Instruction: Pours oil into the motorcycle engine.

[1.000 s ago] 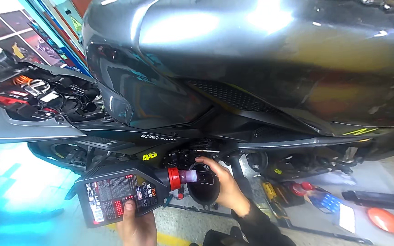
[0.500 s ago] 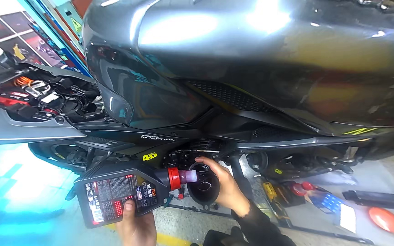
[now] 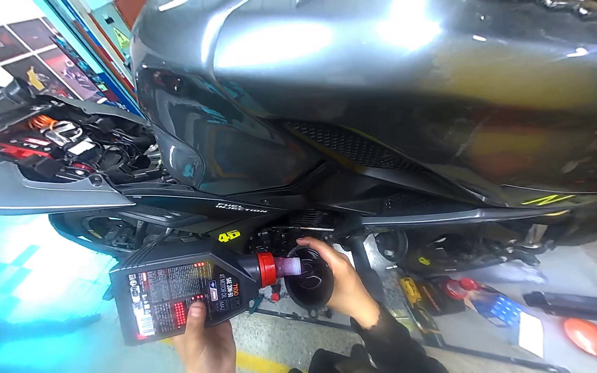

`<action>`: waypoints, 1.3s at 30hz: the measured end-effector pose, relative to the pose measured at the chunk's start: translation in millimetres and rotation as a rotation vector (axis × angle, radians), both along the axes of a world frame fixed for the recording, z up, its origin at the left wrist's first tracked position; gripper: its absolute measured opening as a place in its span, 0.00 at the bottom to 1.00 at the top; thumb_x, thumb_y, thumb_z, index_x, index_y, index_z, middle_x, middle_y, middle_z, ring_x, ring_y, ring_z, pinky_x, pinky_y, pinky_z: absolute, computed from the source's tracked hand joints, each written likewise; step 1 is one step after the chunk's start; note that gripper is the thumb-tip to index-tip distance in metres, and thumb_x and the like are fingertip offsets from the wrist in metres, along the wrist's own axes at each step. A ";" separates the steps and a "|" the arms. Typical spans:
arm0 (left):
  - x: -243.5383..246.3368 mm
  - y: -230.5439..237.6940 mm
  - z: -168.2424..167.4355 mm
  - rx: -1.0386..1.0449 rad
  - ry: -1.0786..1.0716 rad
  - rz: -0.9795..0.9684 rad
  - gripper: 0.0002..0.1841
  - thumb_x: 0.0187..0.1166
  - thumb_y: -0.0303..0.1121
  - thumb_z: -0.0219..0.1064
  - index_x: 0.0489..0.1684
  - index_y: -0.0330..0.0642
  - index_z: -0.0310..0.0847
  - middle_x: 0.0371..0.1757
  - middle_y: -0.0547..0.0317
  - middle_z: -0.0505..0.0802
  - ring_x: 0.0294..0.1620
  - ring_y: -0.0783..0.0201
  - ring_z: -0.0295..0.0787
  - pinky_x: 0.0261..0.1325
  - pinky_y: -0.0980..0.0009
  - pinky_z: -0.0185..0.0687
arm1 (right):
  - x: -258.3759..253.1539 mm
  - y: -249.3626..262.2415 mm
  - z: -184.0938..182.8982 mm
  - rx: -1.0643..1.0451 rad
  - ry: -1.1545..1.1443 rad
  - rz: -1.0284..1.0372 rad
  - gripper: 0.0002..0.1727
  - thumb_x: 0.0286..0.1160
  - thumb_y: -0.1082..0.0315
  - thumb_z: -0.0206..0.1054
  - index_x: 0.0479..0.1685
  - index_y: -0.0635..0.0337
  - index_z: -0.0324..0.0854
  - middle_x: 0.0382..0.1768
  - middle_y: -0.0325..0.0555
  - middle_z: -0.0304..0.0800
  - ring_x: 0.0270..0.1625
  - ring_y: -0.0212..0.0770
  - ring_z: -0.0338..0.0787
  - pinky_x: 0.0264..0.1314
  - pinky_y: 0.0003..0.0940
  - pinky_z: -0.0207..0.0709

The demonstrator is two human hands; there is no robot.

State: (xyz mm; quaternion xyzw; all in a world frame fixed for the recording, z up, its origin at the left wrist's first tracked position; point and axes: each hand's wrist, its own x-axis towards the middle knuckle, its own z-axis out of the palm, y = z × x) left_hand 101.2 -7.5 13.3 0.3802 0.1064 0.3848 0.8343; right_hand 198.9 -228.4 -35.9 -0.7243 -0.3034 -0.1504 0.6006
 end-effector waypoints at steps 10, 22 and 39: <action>-0.9 -3.2 13.1 0.042 -0.044 0.017 0.38 0.50 0.42 0.91 0.62 0.47 0.74 0.49 0.50 0.94 0.49 0.56 0.96 0.51 0.54 0.95 | 0.1 0.1 -0.2 -0.010 -0.013 -0.007 0.45 0.49 0.55 0.88 0.77 0.47 0.77 0.66 0.35 0.89 0.66 0.31 0.88 0.67 0.40 0.88; -0.5 1.2 17.8 0.087 -0.073 0.014 0.37 0.52 0.42 0.90 0.62 0.46 0.74 0.49 0.50 0.94 0.49 0.56 0.96 0.51 0.55 0.95 | 0.8 0.5 -0.2 -0.015 -0.014 0.000 0.45 0.50 0.54 0.88 0.78 0.47 0.77 0.66 0.34 0.89 0.66 0.31 0.88 0.68 0.40 0.87; 1.0 2.0 17.5 0.060 -0.077 0.001 0.38 0.51 0.42 0.91 0.62 0.46 0.74 0.50 0.50 0.93 0.50 0.55 0.96 0.51 0.53 0.95 | 0.4 0.8 2.1 0.001 -0.028 -0.003 0.43 0.51 0.54 0.87 0.77 0.49 0.78 0.66 0.35 0.89 0.66 0.31 0.88 0.69 0.39 0.87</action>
